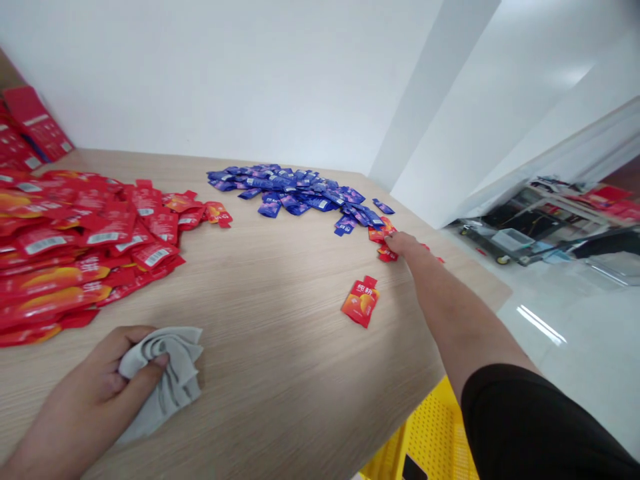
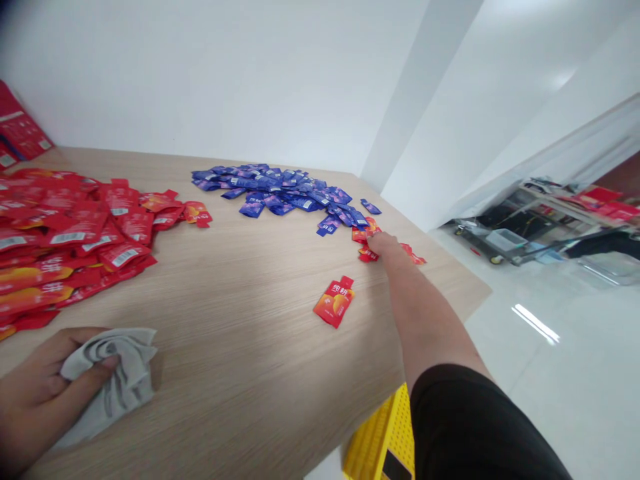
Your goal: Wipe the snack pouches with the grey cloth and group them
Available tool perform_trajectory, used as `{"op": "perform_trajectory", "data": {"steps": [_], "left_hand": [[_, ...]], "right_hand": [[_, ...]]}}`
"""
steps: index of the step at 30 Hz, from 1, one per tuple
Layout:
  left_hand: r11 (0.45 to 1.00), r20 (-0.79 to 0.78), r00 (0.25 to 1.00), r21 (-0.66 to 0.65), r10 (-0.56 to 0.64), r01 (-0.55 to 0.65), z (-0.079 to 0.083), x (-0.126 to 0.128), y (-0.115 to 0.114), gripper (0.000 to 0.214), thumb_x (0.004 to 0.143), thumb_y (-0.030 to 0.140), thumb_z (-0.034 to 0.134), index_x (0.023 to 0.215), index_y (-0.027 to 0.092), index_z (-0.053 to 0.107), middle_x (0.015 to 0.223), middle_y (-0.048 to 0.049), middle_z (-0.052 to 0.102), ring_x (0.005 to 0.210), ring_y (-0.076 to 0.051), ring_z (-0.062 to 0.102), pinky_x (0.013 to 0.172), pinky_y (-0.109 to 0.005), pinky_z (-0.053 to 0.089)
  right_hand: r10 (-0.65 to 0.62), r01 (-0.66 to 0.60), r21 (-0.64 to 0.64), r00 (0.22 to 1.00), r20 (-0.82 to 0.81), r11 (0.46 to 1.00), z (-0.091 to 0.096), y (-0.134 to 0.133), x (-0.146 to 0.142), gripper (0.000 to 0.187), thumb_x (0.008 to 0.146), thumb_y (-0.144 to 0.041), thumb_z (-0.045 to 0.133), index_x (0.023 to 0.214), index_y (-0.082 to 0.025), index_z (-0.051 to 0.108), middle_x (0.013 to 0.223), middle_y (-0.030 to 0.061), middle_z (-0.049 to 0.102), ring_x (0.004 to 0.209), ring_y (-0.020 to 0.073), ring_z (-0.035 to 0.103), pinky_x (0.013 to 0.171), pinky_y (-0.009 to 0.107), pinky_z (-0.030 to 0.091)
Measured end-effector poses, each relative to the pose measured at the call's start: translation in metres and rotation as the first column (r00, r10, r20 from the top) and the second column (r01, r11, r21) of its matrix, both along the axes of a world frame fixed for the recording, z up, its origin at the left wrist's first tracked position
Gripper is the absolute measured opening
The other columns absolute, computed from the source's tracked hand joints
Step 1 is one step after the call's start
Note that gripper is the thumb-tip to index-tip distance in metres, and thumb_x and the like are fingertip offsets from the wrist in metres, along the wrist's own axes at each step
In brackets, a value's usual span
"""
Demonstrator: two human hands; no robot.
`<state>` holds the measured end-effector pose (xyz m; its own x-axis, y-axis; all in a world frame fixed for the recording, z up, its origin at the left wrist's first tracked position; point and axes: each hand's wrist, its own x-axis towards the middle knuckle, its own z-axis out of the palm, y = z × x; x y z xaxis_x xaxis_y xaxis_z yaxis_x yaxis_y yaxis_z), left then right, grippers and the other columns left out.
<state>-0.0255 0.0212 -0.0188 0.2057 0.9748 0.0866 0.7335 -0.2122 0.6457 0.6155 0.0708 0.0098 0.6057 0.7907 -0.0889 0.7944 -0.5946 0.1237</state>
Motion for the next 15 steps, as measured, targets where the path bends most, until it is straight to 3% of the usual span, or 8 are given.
{"op": "perform_trajectory", "data": {"steps": [3,7,15], "left_hand": [[0.997,0.027,1.0,-0.083,-0.003,0.006,0.017,0.011,-0.006,0.03,0.08,0.057,0.057,0.096,0.031,0.057,0.08,0.0055,0.073,0.077,-0.025,0.069,0.066,-0.036,0.055],[0.999,0.017,1.0,-0.039,0.025,-0.024,0.032,0.021,-0.013,0.028,0.082,0.05,0.054,0.096,0.027,0.057,0.077,0.0032,0.068,0.072,-0.024,0.065,0.066,-0.034,0.05],[0.997,-0.024,0.999,-0.063,-0.04,0.039,0.04,0.022,-0.011,0.03,0.082,0.045,0.053,0.1,0.022,0.058,0.082,-0.0004,0.071,0.076,-0.023,0.066,0.066,-0.03,0.05]], "right_hand": [[-0.018,0.018,-0.013,1.0,-0.007,1.0,0.002,-0.013,-0.019,0.036,0.098,-0.04,0.06,0.128,-0.019,0.061,0.133,0.0108,0.061,0.114,0.0239,0.063,0.097,0.047,0.054],[0.013,-0.014,-0.004,0.999,-0.032,1.0,0.005,-0.03,-0.046,0.037,0.098,-0.04,0.061,0.129,-0.019,0.061,0.133,0.0108,0.061,0.114,0.0242,0.062,0.097,0.048,0.054],[0.229,-0.218,0.104,0.967,-0.112,0.97,0.001,-0.052,-0.109,0.035,0.098,-0.04,0.061,0.126,-0.019,0.062,0.131,0.0104,0.062,0.113,0.0237,0.063,0.097,0.047,0.054]]}}
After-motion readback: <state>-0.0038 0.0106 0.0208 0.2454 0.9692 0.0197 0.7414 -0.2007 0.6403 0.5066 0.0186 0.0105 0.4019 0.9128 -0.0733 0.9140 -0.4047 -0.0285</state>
